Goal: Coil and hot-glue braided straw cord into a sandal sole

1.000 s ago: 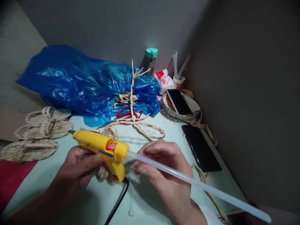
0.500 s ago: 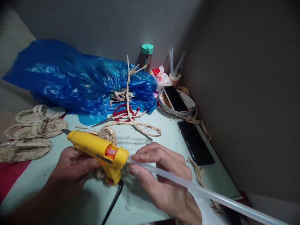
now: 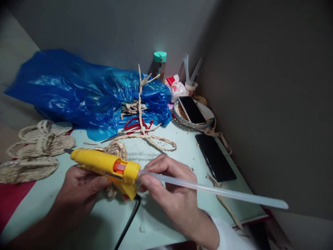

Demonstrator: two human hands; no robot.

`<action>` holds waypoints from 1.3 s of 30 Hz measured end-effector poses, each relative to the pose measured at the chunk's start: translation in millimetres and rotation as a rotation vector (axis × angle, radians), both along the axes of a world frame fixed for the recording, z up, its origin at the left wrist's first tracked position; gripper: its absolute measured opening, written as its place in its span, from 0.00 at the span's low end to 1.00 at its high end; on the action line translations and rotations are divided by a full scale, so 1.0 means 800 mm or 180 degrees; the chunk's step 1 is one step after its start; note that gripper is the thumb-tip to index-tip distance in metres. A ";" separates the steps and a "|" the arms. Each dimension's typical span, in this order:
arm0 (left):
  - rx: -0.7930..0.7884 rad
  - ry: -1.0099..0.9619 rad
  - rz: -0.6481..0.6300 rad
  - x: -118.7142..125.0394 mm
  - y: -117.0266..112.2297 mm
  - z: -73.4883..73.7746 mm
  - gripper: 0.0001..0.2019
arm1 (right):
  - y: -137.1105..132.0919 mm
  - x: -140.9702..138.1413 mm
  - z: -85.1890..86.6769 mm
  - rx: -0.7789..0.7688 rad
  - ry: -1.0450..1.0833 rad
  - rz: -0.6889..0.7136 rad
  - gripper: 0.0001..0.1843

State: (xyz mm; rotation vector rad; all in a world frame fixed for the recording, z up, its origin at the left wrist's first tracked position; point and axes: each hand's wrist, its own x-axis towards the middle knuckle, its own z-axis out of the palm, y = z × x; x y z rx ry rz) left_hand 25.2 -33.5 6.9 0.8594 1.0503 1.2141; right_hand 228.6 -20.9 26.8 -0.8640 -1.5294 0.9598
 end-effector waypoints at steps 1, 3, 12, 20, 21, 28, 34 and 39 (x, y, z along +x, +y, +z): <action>0.0014 -0.0037 -0.0025 0.000 -0.001 0.001 0.11 | -0.001 0.000 -0.003 0.0014 -0.0119 0.0026 0.08; 0.0010 -0.0098 0.0007 0.002 -0.003 0.005 0.11 | -0.002 -0.002 -0.007 -0.0045 -0.0396 0.0082 0.11; 0.0510 0.0221 -0.0091 0.002 -0.002 0.008 0.04 | -0.011 -0.018 -0.017 -0.0059 -0.1088 0.0463 0.11; 0.0452 -0.0362 0.0053 0.008 0.013 0.012 0.09 | -0.008 -0.023 -0.030 0.0227 -0.0694 -0.0287 0.14; 0.0447 -0.0386 0.0110 0.009 0.014 0.012 0.08 | -0.007 -0.022 -0.028 0.0247 -0.0652 -0.0337 0.13; 0.0701 0.0019 0.0387 -0.005 0.020 0.001 0.07 | 0.002 -0.008 0.014 -0.0019 0.0470 -0.0225 0.09; 0.1040 0.0277 0.0214 -0.013 0.019 0.003 0.27 | 0.021 0.023 0.029 -0.0311 0.0668 -0.0110 0.11; 0.0914 0.0743 0.0433 -0.013 0.021 0.002 0.16 | 0.032 0.049 0.009 -0.0752 0.0172 0.0418 0.16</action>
